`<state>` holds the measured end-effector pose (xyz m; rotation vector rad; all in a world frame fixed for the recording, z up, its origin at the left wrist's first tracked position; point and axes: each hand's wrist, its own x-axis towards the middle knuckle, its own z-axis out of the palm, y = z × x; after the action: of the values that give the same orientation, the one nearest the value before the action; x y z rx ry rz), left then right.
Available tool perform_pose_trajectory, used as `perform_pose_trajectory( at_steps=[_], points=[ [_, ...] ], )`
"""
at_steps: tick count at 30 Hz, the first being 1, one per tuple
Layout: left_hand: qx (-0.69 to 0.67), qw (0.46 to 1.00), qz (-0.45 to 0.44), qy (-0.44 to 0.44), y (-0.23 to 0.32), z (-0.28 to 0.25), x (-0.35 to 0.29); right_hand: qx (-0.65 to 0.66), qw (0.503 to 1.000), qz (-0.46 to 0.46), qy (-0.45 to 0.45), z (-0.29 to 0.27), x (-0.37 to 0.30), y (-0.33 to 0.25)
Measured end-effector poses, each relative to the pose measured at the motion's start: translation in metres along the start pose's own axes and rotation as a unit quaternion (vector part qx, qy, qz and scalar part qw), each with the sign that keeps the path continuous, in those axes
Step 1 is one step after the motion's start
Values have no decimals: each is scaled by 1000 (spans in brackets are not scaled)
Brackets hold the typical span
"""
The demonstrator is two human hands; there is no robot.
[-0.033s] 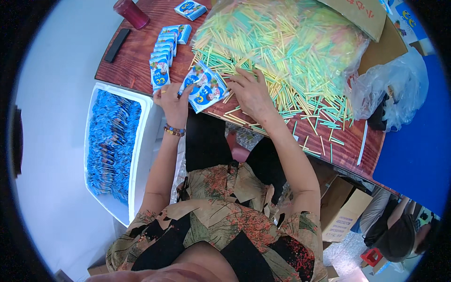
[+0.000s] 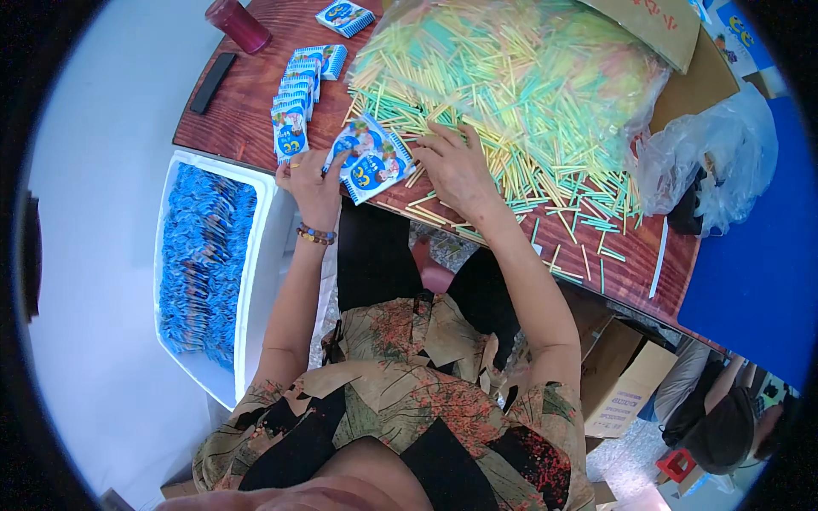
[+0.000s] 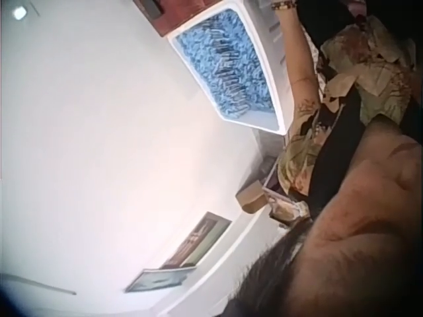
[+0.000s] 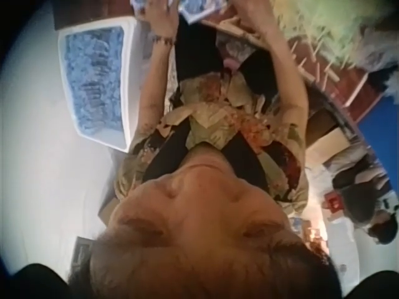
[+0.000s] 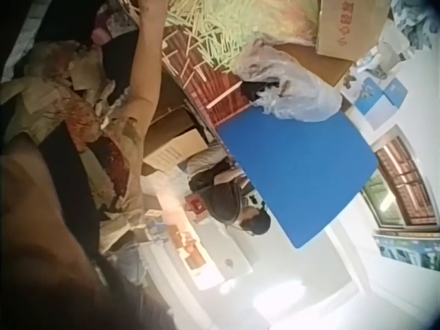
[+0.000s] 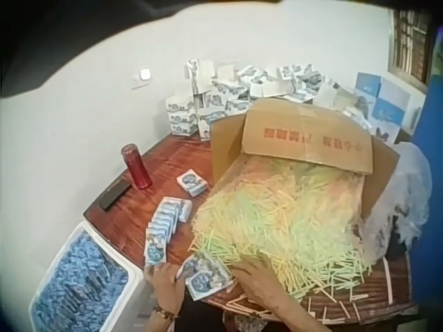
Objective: Sorting and arranging small blue packets and yellow sticks on a table.
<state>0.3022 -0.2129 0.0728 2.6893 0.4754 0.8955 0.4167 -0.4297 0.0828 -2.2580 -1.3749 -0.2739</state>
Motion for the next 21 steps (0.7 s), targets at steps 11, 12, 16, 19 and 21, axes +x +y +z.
perform_pose_trajectory(
  at_steps=[11,12,16,19,21],
  points=[
    [-542,788,-198,-214,40,-50,15,528,824,206,-6,-28,34,-31],
    [-543,788,-197,-215,47,-49,13,527,824,207,-5,-22,30,-30],
    [-678,665,-292,-110,51,-33,-3,624,743,229,78,-11,15,-41],
    [-698,645,-295,-100,56,-27,-9,635,724,254,90,-2,2,-41],
    [-693,654,-287,-94,58,-28,-12,652,702,271,90,-3,0,-48]
  ],
)
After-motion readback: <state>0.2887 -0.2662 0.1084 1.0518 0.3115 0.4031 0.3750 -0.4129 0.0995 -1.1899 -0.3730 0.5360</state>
